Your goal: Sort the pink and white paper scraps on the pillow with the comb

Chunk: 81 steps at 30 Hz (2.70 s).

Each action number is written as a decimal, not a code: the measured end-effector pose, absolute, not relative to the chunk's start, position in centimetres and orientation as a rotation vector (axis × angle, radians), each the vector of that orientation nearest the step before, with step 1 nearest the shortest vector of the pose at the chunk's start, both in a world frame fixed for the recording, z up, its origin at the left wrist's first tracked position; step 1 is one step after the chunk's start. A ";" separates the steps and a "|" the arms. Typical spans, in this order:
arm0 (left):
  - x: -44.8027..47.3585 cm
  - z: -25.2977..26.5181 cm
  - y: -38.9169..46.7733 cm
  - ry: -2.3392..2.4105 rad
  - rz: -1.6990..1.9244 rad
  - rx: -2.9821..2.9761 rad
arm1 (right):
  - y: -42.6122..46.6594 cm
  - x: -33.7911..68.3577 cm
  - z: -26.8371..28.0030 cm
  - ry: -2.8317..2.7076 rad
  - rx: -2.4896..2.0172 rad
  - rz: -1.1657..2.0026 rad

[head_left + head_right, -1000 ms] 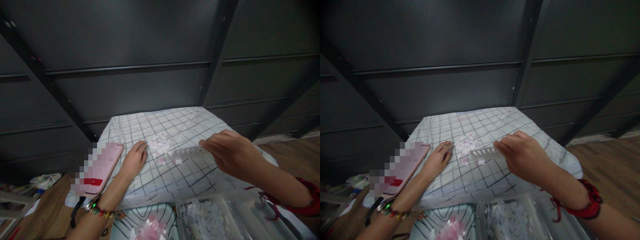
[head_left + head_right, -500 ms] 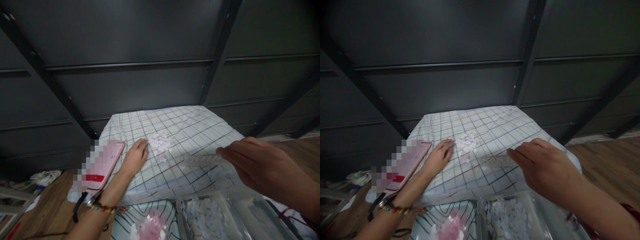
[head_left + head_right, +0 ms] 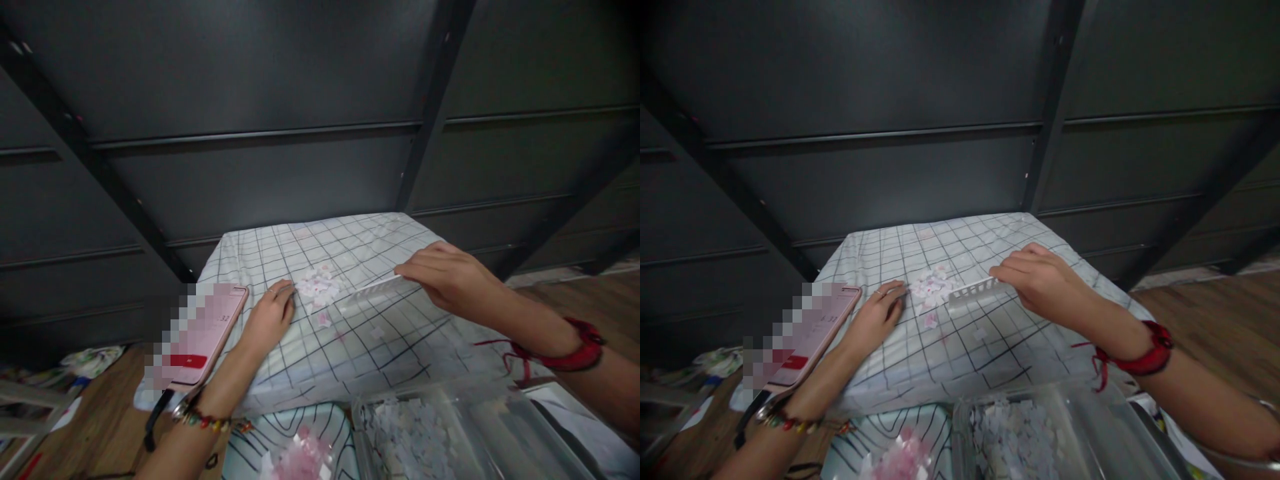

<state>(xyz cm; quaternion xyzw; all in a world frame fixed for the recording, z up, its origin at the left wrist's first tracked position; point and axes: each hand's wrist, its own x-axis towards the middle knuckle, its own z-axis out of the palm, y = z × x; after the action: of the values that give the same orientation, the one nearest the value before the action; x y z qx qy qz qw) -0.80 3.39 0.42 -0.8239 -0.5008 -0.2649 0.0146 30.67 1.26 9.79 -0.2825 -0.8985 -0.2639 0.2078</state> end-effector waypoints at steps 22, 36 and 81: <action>-0.7 0.6 3.3 -1.571 -0.748 -2.597 | 1.4 30.0 9.7 -2.424 -0.811 -0.804; -0.7 0.5 3.4 -1.548 -0.776 -2.593 | 0.3 31.1 10.0 -2.474 -0.862 -0.661; -0.6 1.1 3.2 -1.374 -0.815 -2.677 | -2.9 34.8 9.3 -2.456 -0.783 -0.371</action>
<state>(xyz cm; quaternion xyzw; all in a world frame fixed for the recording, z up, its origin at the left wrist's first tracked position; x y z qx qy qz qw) -0.61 3.24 1.12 -0.8588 -0.4406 -0.2613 0.0120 34.77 -2.87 9.28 -0.2898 -0.9091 -0.1374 0.2656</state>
